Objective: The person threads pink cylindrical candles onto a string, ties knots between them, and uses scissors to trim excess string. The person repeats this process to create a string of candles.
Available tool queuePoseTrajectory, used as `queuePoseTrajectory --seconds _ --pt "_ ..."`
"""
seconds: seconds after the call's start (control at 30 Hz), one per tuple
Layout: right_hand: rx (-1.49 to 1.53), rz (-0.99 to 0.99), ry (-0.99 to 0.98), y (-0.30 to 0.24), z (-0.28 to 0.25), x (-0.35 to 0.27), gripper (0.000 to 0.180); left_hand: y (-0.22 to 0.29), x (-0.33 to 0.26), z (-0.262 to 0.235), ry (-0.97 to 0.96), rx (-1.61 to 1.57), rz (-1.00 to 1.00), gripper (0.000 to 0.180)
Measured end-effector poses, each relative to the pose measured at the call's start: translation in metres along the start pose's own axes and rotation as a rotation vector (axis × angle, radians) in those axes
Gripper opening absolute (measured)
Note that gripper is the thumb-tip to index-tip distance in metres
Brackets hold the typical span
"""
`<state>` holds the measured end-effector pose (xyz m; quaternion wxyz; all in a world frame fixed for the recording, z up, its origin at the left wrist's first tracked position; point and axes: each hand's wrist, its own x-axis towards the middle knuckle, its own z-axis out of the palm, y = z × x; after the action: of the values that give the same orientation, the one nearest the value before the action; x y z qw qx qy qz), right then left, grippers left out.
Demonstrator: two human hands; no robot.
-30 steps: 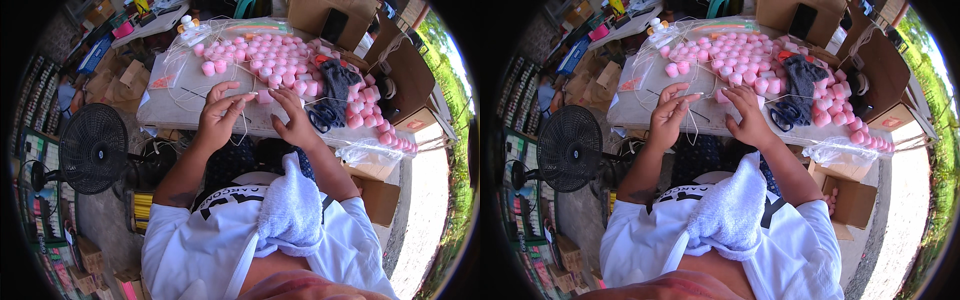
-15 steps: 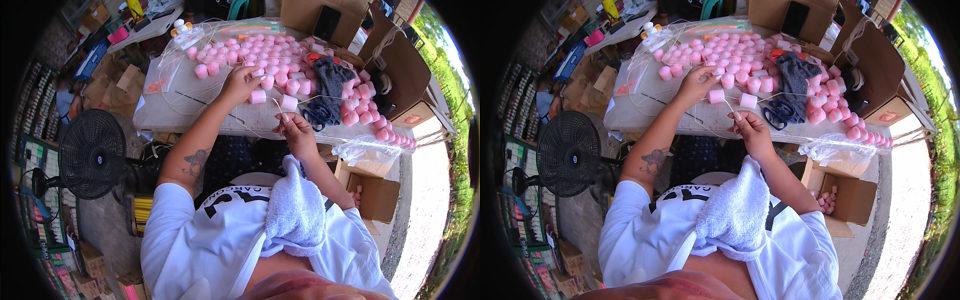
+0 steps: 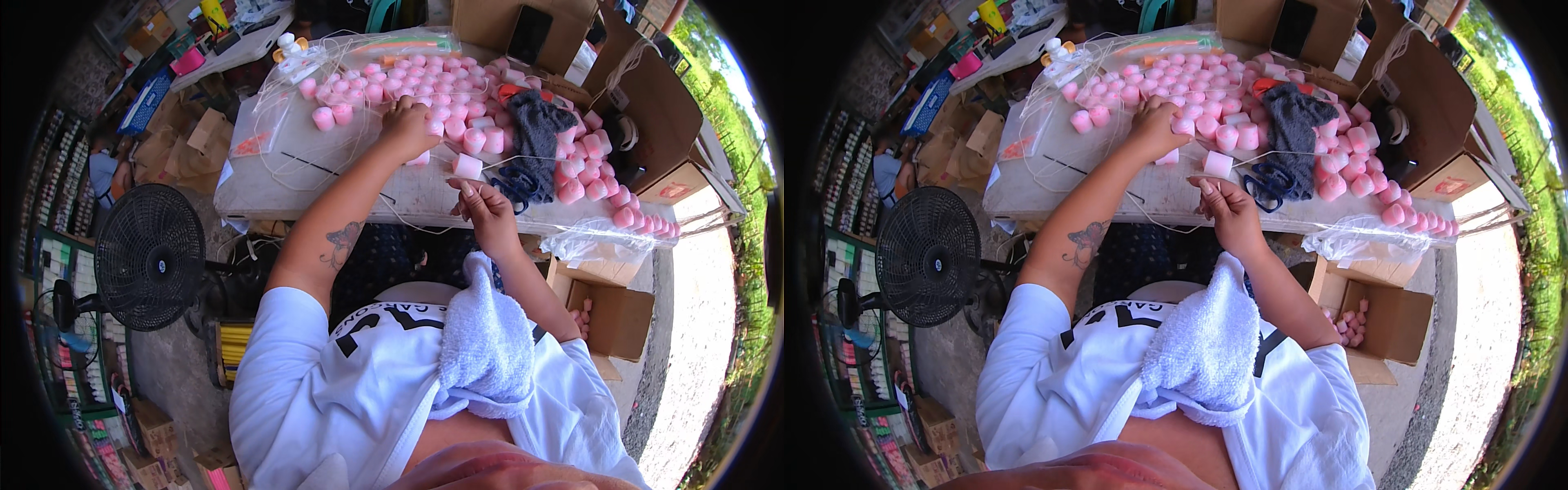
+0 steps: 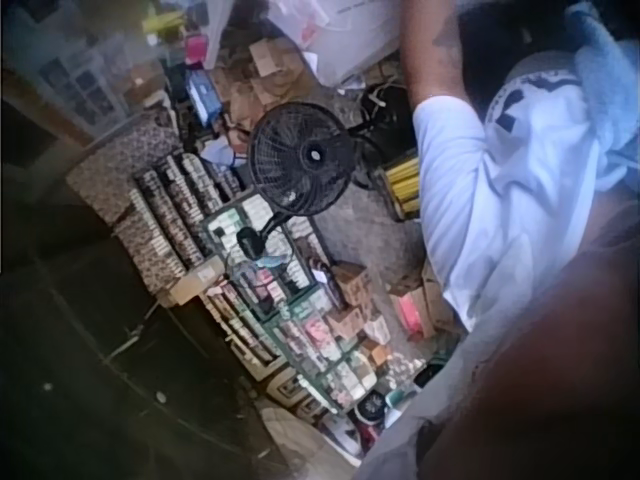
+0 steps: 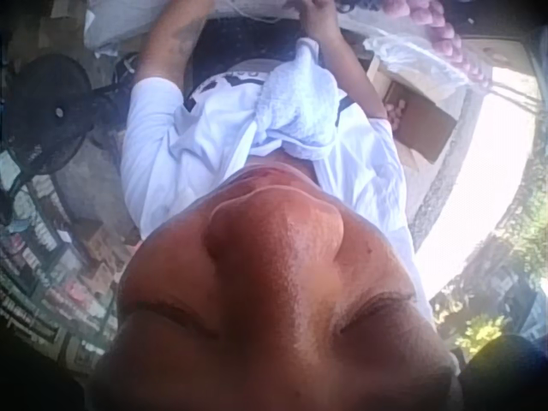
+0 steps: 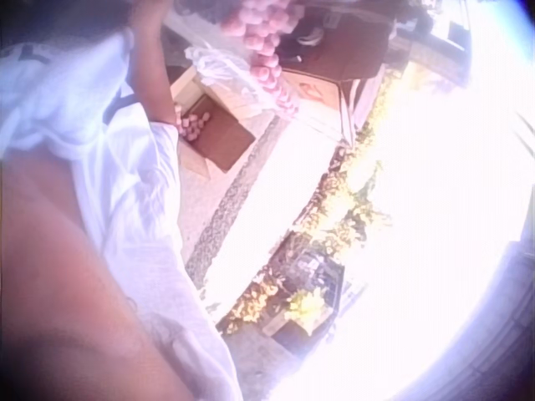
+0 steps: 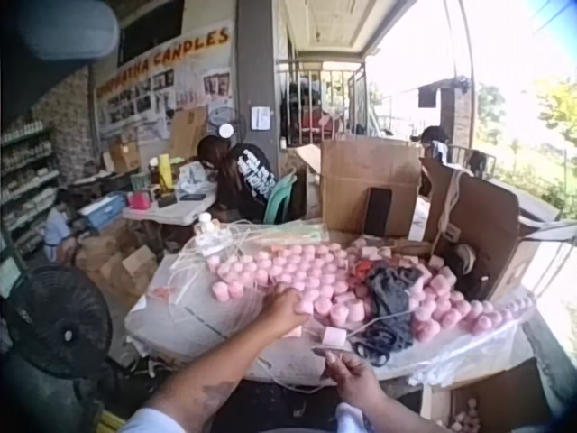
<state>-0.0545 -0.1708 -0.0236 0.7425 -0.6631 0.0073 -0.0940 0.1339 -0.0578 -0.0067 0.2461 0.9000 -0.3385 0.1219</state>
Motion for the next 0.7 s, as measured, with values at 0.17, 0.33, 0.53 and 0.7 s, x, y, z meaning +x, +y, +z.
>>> queuePoseTrajectory --seconds 0.17,0.33,0.53,0.7 --pt "0.055 -0.045 -0.071 -0.004 -0.004 0.001 0.04 0.009 -0.025 -0.031 0.22 -0.373 0.154 0.043" --pt "0.12 -0.08 -0.122 -0.011 -0.001 0.006 0.043 0.025 -0.072 -0.062 0.346 -0.545 0.232 0.041" --pt "-0.047 -0.147 -0.038 -0.031 0.024 0.004 0.024 0.019 -0.106 -0.073 -0.027 -1.814 -0.233 0.028" --pt "-0.629 -0.572 0.045 -0.05 0.033 0.005 0.008 0.02 -0.117 -0.072 0.004 -1.959 -0.34 0.027"
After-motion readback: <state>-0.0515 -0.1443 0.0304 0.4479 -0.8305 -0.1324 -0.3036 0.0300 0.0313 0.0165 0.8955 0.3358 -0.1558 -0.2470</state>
